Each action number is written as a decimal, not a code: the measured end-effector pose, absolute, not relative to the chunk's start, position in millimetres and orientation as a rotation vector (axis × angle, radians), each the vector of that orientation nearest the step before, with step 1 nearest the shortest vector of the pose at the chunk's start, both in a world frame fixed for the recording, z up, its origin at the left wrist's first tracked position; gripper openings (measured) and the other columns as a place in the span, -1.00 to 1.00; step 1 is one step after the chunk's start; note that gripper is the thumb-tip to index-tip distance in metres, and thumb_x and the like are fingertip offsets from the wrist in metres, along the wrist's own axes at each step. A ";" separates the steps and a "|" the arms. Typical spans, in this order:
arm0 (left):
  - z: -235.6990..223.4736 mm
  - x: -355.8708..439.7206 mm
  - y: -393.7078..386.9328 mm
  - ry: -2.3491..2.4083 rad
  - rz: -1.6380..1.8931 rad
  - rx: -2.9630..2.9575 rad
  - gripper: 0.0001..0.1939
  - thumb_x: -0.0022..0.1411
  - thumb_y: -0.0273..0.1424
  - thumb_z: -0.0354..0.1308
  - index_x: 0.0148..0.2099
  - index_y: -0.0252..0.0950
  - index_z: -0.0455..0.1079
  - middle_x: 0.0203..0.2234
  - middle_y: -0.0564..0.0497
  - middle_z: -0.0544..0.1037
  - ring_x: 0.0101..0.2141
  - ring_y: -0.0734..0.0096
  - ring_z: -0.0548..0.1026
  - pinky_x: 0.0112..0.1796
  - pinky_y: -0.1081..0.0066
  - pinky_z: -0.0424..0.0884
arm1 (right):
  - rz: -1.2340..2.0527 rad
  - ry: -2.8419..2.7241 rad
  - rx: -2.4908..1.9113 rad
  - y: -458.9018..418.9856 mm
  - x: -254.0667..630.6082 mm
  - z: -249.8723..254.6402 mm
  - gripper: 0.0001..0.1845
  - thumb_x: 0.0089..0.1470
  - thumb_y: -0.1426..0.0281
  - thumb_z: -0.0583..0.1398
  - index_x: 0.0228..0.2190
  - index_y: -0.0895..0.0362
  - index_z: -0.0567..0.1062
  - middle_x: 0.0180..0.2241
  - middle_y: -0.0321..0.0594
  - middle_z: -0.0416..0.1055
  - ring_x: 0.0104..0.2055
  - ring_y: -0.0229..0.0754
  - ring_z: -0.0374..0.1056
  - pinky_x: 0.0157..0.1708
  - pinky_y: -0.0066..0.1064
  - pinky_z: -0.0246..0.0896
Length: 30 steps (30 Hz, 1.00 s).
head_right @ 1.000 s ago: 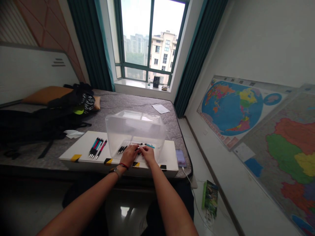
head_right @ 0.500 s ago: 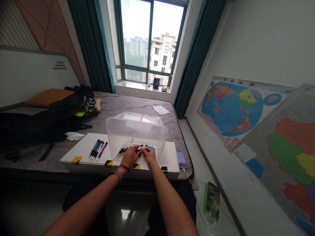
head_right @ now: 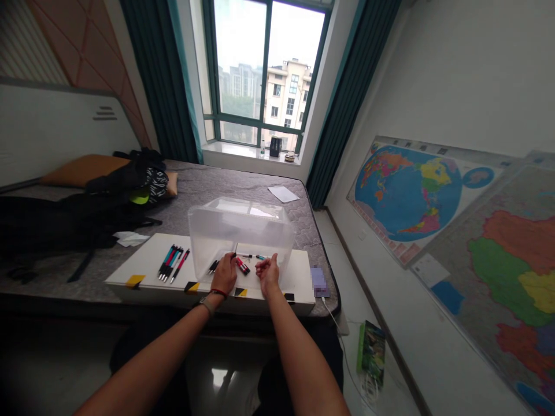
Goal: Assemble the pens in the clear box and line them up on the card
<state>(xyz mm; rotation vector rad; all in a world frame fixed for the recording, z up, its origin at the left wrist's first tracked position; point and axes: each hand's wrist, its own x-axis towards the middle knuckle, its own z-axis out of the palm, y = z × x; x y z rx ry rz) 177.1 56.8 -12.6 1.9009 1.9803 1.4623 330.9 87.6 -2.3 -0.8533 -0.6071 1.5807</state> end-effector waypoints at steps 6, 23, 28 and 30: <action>-11.1 175.6 56.2 1.930 1.442 1.899 -0.79 0.35 -0.27 -0.08 -0.05 -0.23 0.26 -0.30 -0.08 0.45 -0.22 0.23 0.46 -0.16 0.25 0.39 | 1.605 -0.744 -0.914 86.4 329.7 3.7 -0.53 0.03 0.04 0.15 -0.63 0.10 0.17 -0.74 -0.42 0.19 -0.75 -0.41 -0.05 -0.73 -0.54 -0.23; -15.0 173.1 58.3 1.889 1.462 1.859 -0.75 0.35 -0.24 -0.06 -0.01 -0.22 0.25 -0.30 -0.07 0.46 -0.25 0.27 0.47 -0.21 0.30 0.39 | 1.461 -1.012 -1.068 137.0 326.3 100.0 -0.68 -0.04 0.16 0.19 -0.35 0.17 0.45 -0.51 -0.29 0.40 -0.60 -0.38 0.24 -0.61 -0.55 0.13; -16.2 172.4 58.7 1.871 1.491 1.875 -0.75 0.34 -0.23 -0.04 -0.02 -0.23 0.26 -0.31 -0.06 0.45 -0.25 0.27 0.47 -0.21 0.31 0.39 | 1.345 -1.242 -1.233 155.2 324.7 122.0 -0.75 0.03 0.22 0.15 -0.37 0.16 0.44 -0.49 -0.28 0.41 -0.59 -0.38 0.25 -0.61 -0.56 0.13; -16.4 172.8 58.8 1.873 1.491 1.884 -0.75 0.34 -0.23 -0.04 -0.03 -0.23 0.26 -0.31 -0.06 0.45 -0.25 0.27 0.47 -0.20 0.30 0.39 | 1.245 -1.458 -1.410 162.2 324.7 118.1 -0.82 0.01 0.29 0.18 -0.43 0.16 0.45 -0.50 -0.26 0.43 -0.59 -0.37 0.27 -0.60 -0.55 0.14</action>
